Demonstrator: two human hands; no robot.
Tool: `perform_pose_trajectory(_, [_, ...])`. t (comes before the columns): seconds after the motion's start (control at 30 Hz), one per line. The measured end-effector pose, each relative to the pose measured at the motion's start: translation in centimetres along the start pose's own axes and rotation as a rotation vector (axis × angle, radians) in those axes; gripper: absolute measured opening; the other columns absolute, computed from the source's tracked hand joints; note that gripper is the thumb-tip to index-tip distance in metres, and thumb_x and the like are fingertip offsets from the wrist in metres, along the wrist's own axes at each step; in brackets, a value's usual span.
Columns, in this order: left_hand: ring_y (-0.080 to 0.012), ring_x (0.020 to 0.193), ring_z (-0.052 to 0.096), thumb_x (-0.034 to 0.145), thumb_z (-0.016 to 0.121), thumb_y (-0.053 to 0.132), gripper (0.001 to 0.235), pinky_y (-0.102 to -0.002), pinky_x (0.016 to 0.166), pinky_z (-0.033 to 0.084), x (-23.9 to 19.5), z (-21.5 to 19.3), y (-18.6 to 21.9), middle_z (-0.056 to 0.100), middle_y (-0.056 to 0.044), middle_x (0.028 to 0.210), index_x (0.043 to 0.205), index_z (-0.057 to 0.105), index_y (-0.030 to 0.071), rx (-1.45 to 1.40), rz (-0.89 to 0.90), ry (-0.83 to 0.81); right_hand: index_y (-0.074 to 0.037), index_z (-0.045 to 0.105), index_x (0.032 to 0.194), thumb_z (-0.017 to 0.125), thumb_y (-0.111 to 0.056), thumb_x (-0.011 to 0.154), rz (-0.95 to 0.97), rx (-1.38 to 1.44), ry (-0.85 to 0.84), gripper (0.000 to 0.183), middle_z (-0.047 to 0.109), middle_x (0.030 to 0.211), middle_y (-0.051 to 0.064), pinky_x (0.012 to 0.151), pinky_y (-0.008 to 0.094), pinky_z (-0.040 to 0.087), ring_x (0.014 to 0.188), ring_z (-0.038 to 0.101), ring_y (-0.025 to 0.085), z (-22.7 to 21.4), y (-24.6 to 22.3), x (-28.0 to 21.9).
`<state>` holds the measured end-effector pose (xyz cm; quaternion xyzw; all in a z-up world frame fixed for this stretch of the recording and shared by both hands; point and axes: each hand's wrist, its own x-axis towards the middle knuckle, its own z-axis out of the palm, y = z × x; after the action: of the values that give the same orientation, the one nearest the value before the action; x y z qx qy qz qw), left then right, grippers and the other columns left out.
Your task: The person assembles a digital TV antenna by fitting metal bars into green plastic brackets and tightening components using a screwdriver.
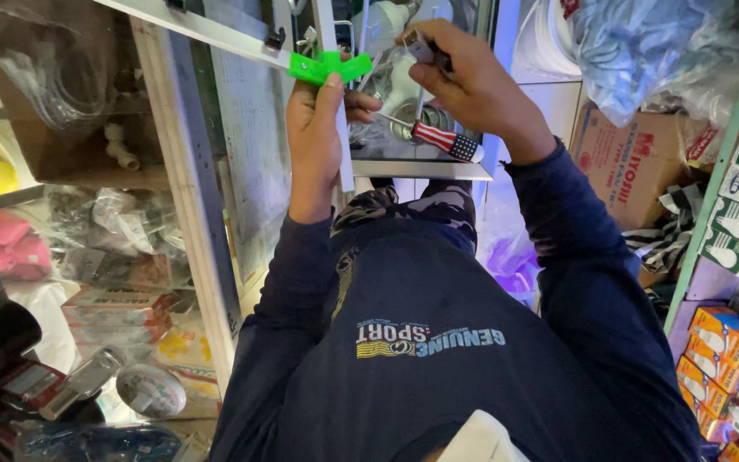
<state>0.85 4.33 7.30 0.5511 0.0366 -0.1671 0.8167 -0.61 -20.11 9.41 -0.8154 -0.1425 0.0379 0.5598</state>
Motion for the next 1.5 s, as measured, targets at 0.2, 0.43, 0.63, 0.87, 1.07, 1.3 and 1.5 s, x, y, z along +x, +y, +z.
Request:
perform_pose_trajectory(0.2, [-0.0250,0.089,0.075,0.112,0.050,0.019,0.034,-0.034,0.075,0.060,0.1,0.2,0.6,0.068,-0.019,0.124,0.138,0.051,-0.004,-0.007,0.009,-0.014,-0.001,0.049,0.126,0.065,-0.009,0.101,0.006,0.053,-0.055,0.031,0.056,0.113,0.014,0.082,0.034,0.053,0.091,0.065,0.025,0.0,-2.2,1.7])
perform_pose_trajectory(0.43, [-0.0248,0.090,0.074,0.112,0.052,0.019,0.034,-0.035,0.078,0.061,0.1,0.6,2.1,0.069,-0.018,0.120,0.137,0.053,-0.003,-0.063,0.009,-0.047,0.002,0.058,0.125,0.077,-0.001,0.103,-0.220,-0.108,0.018,0.030,0.061,0.117,0.017,0.086,0.039,0.051,0.098,0.063,0.032,-0.2,-2.0,2.0])
perform_pose_trajectory(0.63, [-0.0250,0.091,0.074,0.111,0.056,0.021,0.034,-0.036,0.081,0.062,-0.5,1.6,4.6,0.069,-0.018,0.115,0.135,0.054,-0.004,-0.081,0.027,-0.075,-0.003,0.059,0.130,0.073,0.004,0.105,-0.216,-0.084,0.036,0.029,0.062,0.122,0.014,0.083,0.037,0.051,0.094,0.064,0.029,0.4,-2.7,1.9])
perform_pose_trajectory(0.87, [-0.0260,0.090,0.074,0.110,0.059,0.021,0.035,-0.036,0.080,0.061,-0.6,2.6,6.1,0.068,-0.018,0.115,0.133,0.054,-0.005,-0.086,0.047,-0.102,-0.003,0.059,0.130,0.073,0.005,0.103,-0.392,-0.221,0.188,0.031,0.060,0.126,0.013,0.090,0.041,0.051,0.108,0.060,0.032,0.2,-3.3,2.3])
perform_pose_trajectory(1.07, [-0.0282,0.091,0.075,0.107,0.061,0.024,0.039,-0.038,0.082,0.064,-0.3,3.4,7.3,0.069,-0.021,0.117,0.129,0.054,-0.007,-0.106,0.050,-0.101,-0.002,0.059,0.135,0.070,0.005,0.107,-0.353,-0.059,0.182,0.031,0.060,0.130,0.014,0.095,0.036,0.055,0.113,0.063,0.032,0.2,-4.1,2.2])
perform_pose_trajectory(1.3, [-0.0310,0.099,0.077,0.106,0.063,0.027,0.043,-0.041,0.092,0.065,-0.3,5.1,10.1,0.070,-0.024,0.113,0.126,0.053,-0.009,-0.049,0.076,-0.106,-0.001,0.057,0.134,0.066,0.006,0.109,-0.396,-0.028,0.227,0.027,0.058,0.124,0.015,0.087,0.034,0.053,0.102,0.064,0.029,0.1,-4.1,2.9])
perform_pose_trajectory(1.5, [-0.0286,0.099,0.077,0.103,0.066,0.036,0.051,-0.038,0.091,0.064,-1.2,6.6,12.8,0.071,-0.022,0.111,0.124,0.057,-0.010,-0.002,0.146,-0.124,-0.004,0.056,0.141,0.064,0.004,0.112,-0.455,-0.099,0.236,0.031,0.060,0.129,0.016,0.090,0.037,0.051,0.107,0.063,0.033,-0.9,-5.2,3.6])
